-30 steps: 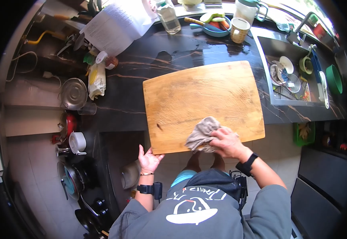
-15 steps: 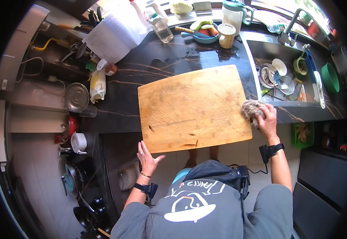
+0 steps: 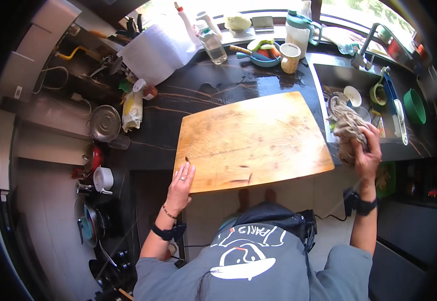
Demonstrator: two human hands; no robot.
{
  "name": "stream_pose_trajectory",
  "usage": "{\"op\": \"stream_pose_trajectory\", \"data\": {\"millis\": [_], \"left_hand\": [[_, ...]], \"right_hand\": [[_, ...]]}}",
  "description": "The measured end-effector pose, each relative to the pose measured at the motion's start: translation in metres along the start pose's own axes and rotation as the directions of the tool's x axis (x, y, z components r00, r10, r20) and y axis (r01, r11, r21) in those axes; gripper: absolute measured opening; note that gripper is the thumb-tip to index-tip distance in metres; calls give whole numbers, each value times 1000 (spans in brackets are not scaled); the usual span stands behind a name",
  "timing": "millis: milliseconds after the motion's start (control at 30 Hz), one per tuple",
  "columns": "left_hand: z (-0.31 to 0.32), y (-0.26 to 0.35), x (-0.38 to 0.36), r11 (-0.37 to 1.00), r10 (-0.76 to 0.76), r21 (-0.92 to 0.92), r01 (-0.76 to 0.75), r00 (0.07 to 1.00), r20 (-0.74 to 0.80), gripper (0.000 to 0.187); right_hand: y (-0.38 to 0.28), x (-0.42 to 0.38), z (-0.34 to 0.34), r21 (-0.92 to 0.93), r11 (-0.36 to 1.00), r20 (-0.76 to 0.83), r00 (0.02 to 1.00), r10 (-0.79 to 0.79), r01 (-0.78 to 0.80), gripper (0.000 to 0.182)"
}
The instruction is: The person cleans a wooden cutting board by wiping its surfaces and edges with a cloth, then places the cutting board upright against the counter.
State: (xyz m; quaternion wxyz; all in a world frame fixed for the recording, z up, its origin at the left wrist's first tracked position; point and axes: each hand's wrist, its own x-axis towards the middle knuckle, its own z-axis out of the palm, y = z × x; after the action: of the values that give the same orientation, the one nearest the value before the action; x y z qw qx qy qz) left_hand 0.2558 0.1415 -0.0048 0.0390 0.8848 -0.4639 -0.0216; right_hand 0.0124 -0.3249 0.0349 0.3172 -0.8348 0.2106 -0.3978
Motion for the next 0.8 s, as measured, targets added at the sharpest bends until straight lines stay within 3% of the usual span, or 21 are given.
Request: {"op": "stream_pose_trajectory", "data": {"millis": [67, 133, 200, 267, 367, 467, 600, 800], "left_hand": [[-31, 3, 7, 997, 34, -68, -32, 999, 24, 70], [-55, 12, 11, 993, 46, -108, -55, 996, -76, 63], [-70, 17, 14, 974, 72, -205, -90, 993, -94, 60], [-75, 23, 16, 973, 86, -204, -110, 989, -122, 57], [-80, 25, 19, 969, 60, -231, -92, 988, -144, 58], [-88, 24, 24, 966, 60, -241, -93, 988, -140, 56], [-97, 17, 28, 965, 54, -251, -78, 993, -104, 52], [-129, -31, 25, 950, 62, -306, -68, 998, -28, 51]], "right_hand": [[-27, 2, -15, 8, 998, -32, 998, -58, 58, 25], [-45, 0, -19, -14, 994, -41, 993, -110, 109, 26], [-61, -1, -14, -128, 942, 97, 950, -298, 309, 29], [-55, -9, 15, -133, 962, 118, 968, -223, 238, 32], [-88, -22, 68, -221, 907, 115, 933, -340, 357, 37], [-141, -34, 119, -163, 833, 143, 848, -511, 529, 30], [-214, -56, 178, 25, 770, 267, 738, -620, 638, 28], [-247, -45, 211, 125, 683, 249, 643, -724, 720, 29]]}}
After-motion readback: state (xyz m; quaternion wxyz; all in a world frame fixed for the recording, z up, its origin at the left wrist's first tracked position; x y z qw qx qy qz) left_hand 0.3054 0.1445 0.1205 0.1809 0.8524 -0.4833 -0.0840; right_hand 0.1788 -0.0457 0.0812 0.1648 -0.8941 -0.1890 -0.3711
